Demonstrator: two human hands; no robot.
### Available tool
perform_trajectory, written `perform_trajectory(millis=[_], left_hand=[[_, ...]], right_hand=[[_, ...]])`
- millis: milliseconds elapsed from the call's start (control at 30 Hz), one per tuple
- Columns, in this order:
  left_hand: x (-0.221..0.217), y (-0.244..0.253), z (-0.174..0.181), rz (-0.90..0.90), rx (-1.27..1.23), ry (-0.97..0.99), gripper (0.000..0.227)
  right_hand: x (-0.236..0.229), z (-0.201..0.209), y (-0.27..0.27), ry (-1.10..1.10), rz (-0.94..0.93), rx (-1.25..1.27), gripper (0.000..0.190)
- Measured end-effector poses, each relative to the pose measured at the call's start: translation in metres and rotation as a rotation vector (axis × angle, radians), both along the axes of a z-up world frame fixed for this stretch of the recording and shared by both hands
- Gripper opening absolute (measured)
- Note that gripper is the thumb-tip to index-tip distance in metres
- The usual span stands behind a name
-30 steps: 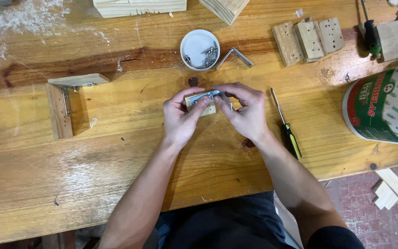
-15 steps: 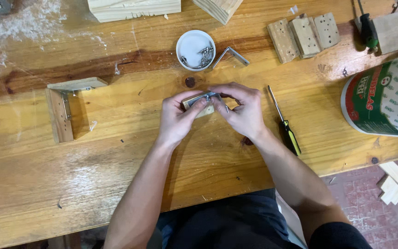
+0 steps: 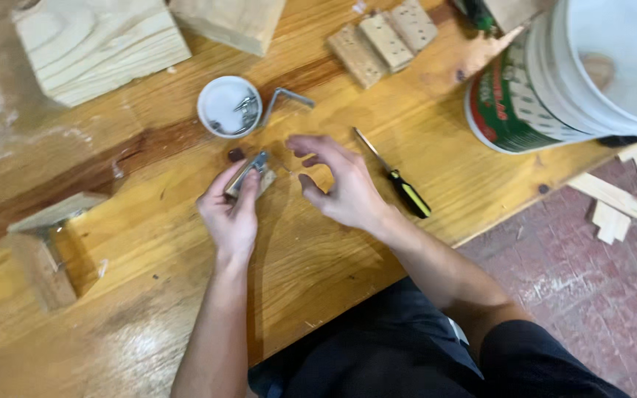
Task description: The person attaches metal L-brackets to small wooden blocks using a screwdriver and screws. They align the brackets, insert screws, and tighten them to secure the joints, repeating the process for multiple blocks.
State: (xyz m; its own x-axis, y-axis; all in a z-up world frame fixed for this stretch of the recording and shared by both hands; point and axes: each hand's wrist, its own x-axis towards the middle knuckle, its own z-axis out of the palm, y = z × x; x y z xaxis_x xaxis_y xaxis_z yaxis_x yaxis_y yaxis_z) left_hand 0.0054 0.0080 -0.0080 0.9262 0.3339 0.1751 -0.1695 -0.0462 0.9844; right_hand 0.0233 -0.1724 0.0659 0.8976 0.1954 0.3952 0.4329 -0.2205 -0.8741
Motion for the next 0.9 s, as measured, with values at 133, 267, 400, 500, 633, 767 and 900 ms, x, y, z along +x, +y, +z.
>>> perform_trajectory(millis=[133, 267, 400, 500, 633, 767, 900], left_hand=[[-0.005, -0.006, 0.005, 0.014, -0.002, -0.051, 0.021], [-0.006, -0.011, -0.006, 0.001, 0.019, -0.09, 0.022], [-0.003, -0.009, -0.019, -0.016, 0.033, -0.108, 0.022], [-0.006, -0.014, -0.007, 0.01, -0.003, -0.106, 0.021], [-0.006, -0.015, -0.008, 0.029, -0.016, -0.121, 0.02], [-0.005, -0.012, -0.01, 0.022, 0.038, -0.131, 0.018], [-0.005, -0.009, -0.011, 0.029, 0.055, -0.145, 0.019]], right_hand=[[-0.021, 0.005, -0.042, -0.198, -0.132, -0.212, 0.038], [-0.039, -0.009, -0.079, -0.332, -0.268, -0.333, 0.016], [-0.056, -0.012, -0.105, -0.338, -0.456, -0.533, 0.015], [-0.067, -0.031, -0.119, -0.232, -0.544, -0.606, 0.024], [-0.072, -0.04, -0.12, -0.142, -0.578, -0.617, 0.035], [-0.073, -0.041, -0.119, -0.089, -0.58, -0.658, 0.034], [-0.072, -0.054, -0.12, -0.101, -0.568, -0.605, 0.023]])
